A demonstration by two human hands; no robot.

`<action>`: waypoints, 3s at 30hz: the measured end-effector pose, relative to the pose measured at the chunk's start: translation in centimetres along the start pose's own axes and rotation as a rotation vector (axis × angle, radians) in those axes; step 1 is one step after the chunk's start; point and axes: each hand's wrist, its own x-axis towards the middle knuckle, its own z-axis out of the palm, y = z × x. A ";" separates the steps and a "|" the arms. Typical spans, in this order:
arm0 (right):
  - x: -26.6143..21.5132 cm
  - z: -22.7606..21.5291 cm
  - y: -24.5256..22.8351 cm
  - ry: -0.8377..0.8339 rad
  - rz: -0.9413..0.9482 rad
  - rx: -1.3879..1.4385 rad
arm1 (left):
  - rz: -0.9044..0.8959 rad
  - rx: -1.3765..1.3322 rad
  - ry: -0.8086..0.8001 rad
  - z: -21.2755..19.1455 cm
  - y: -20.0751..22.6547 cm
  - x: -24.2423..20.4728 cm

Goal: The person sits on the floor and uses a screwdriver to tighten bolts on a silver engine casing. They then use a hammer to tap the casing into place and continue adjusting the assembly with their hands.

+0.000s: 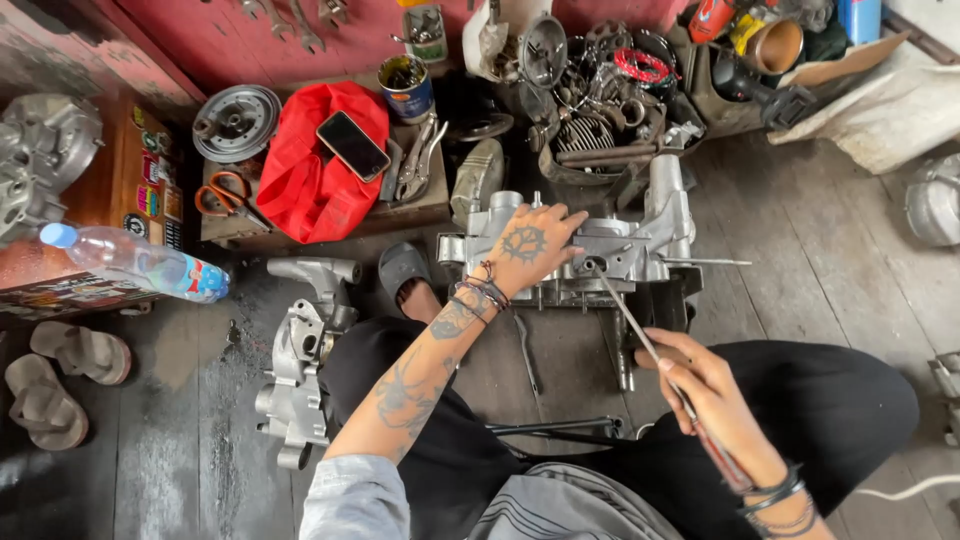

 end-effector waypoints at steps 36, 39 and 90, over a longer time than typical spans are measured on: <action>7.6 12.0 19.1 0.640 -0.278 -0.215 | 0.049 0.068 0.055 -1.6 0.9 -1.8; 8.3 11.8 18.3 0.470 -0.259 0.045 | 0.040 0.040 0.028 -2.2 1.0 -1.8; 14.3 13.3 20.8 0.712 -0.423 -0.068 | -0.031 0.025 -0.067 -3.6 2.0 -1.8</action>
